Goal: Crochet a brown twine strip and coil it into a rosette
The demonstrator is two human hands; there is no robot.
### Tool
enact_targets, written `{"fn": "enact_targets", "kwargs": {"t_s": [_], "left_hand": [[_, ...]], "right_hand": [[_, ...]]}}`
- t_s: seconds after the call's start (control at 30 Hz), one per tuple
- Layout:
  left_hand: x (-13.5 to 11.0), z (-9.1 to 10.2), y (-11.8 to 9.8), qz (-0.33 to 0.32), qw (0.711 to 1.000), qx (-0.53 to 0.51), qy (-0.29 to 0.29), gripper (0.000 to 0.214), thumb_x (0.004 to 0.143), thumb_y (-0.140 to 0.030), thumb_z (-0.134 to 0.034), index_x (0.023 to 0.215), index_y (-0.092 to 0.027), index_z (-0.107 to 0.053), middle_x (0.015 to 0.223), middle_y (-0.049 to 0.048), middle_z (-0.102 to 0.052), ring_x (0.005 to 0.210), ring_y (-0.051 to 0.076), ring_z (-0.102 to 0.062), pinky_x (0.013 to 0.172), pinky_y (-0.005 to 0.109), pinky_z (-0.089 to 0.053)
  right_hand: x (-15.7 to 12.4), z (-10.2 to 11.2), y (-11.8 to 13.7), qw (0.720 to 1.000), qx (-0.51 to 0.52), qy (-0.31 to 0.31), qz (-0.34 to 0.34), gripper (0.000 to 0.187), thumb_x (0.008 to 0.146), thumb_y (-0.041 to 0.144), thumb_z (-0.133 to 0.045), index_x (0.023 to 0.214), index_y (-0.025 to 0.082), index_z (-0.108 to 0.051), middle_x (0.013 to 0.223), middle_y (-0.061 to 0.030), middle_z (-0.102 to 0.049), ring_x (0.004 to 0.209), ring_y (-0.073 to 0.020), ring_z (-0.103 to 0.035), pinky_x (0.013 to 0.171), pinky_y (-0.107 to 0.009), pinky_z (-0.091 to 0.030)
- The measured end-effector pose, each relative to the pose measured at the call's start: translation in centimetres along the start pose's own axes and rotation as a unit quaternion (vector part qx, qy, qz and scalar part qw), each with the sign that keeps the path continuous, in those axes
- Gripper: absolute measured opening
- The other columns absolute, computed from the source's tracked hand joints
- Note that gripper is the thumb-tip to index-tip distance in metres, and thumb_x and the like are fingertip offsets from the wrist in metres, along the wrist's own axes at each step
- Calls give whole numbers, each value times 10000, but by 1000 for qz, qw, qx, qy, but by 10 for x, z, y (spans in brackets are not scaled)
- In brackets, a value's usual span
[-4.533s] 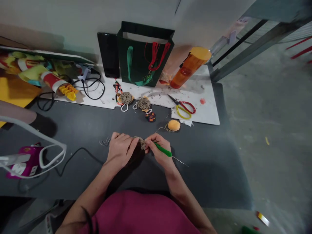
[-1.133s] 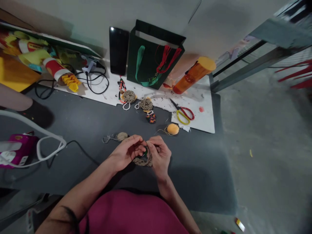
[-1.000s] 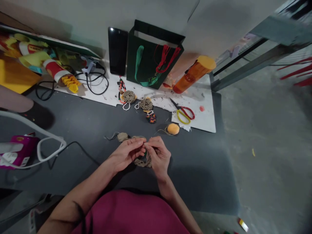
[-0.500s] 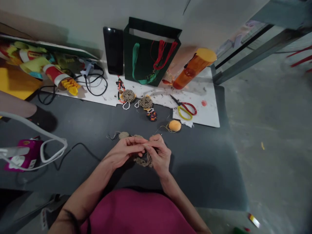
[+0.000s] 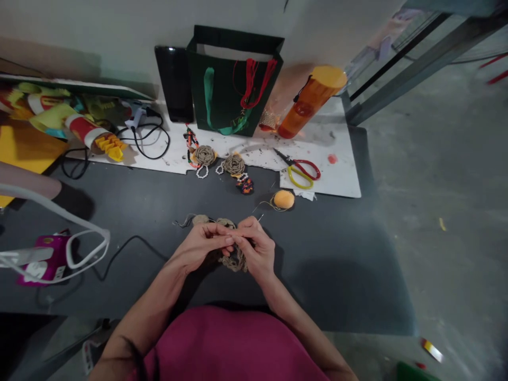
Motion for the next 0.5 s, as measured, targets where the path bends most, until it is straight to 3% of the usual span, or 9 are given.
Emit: {"fn": "enact_targets", "kwargs": {"t_s": [0.2,0.5], "left_hand": [[1,-2,1,0,1000,-12,12,322,527,-348,-882,662,-121,-699,563,-5,-647,498,65,-568,533,188,-462],[3,-5,2,13,999,-51,3,350,532,-369,-879,650,-126,-656,534,-26,-607,476,56,-529,504,177,-427]], "right_hand": [[-2,-5,0,998,40,-1,-38,131,881,301,-616,842,279,-739,708,7,-574,691,-141,-556,638,-283,-464],[-9,-3,-10,991,51,-30,-119,363,950,461,-414,990,245,-702,767,-23,-580,706,-162,-547,654,-308,-470]]}}
Point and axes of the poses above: each hand's wrist, its own x-axis towards the middle knuckle, its own z-axis out of the back of the hand, y = z × x, the point moved 4 cm from there along x, towards the middle knuckle
